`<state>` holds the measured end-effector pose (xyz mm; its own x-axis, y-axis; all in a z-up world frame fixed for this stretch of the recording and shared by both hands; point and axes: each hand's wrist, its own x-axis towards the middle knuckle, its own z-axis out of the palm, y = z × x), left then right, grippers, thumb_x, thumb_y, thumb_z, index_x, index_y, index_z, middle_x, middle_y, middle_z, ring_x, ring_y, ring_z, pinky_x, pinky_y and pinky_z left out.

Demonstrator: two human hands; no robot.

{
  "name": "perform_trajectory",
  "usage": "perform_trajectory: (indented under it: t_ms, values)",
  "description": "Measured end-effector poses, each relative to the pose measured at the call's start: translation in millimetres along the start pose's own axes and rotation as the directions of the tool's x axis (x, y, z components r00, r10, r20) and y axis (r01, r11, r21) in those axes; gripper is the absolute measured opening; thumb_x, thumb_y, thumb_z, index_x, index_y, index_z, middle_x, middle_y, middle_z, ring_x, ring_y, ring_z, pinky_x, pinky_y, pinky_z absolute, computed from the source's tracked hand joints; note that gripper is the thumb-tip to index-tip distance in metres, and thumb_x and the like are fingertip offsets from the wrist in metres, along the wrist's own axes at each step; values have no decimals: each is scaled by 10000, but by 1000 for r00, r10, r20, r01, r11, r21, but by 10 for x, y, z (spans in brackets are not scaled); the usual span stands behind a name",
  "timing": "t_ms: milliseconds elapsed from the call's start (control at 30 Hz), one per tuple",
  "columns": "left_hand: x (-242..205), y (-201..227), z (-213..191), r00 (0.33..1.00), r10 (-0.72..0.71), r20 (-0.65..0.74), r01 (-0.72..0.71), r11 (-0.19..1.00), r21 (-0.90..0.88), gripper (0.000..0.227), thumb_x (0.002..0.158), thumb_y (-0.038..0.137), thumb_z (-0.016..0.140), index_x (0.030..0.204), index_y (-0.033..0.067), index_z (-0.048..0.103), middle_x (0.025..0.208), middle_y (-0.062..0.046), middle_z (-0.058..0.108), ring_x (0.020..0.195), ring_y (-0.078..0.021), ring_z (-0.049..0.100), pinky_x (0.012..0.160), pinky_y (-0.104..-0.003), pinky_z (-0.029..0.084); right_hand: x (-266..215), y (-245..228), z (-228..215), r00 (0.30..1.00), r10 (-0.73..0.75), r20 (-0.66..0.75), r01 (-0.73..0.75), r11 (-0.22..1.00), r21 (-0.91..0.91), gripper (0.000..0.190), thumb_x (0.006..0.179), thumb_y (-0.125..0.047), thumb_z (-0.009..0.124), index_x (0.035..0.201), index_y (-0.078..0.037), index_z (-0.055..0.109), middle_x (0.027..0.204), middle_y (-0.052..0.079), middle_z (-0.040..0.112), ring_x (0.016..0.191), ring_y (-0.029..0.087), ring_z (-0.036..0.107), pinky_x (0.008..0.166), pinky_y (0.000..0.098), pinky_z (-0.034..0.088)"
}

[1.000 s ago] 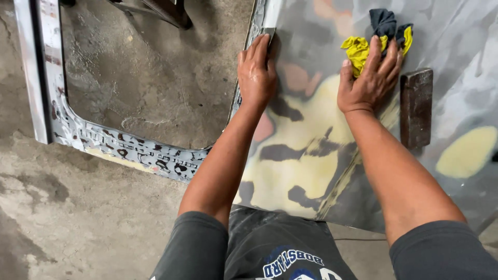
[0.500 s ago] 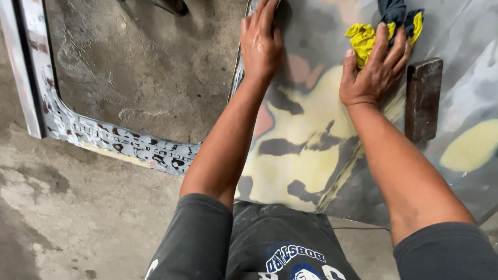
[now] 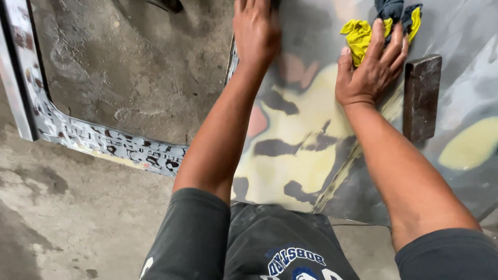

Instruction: The person sands the edge of a large metal frame using a sanding block and a yellow cloth. They dip the cloth into a green bucket of water and continue wiping and sanding the surface.

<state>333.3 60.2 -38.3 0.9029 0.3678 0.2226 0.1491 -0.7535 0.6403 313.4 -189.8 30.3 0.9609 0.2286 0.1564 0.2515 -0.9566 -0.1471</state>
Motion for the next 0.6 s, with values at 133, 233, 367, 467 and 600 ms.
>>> perform_trajectory:
  t_ms: [133,233,367,467,600]
  values:
    - [-180,42,-180,982,-117,147,100,988,116,321,941,150,655,1260,120,641,1300,-72,683,1266,-358,575,984,-442,489,6,-28,1,1000,-12,-8,12,1000,11,668,1063,-405,607,1603,-82,384,1662,256,323,1497,484,317,1278,590,232]
    - [-701,-44,-406,1000,7,20,-4,990,-139,538,936,41,626,1465,56,526,1483,-151,582,1236,-360,589,1068,-421,468,30,-5,0,1000,3,-19,-3,1000,9,676,1074,-425,618,1620,-98,391,1657,251,330,1491,482,325,1275,590,241]
    - [-793,-11,-483,998,3,69,3,996,-86,569,912,48,620,1470,49,514,1492,-167,562,1211,-370,597,1048,-440,450,-8,-19,7,1000,7,-1,-7,1000,-7,700,1061,-433,616,1637,-100,398,1645,254,332,1479,491,322,1262,595,244]
    - [-214,81,-243,994,-31,105,31,1000,4,510,904,99,629,1407,75,553,1436,-133,594,1179,-375,591,996,-449,459,65,-17,11,1000,4,-15,-4,1000,-14,699,1058,-436,618,1627,-95,397,1647,249,329,1483,489,319,1265,595,242]
    - [30,203,-212,962,-151,229,112,978,173,259,1007,203,637,1262,163,641,1318,-25,662,1215,-319,588,978,-438,487,-15,0,9,1000,3,1,-3,1000,1,678,1063,-433,620,1599,-89,389,1665,236,320,1503,480,315,1277,593,240]
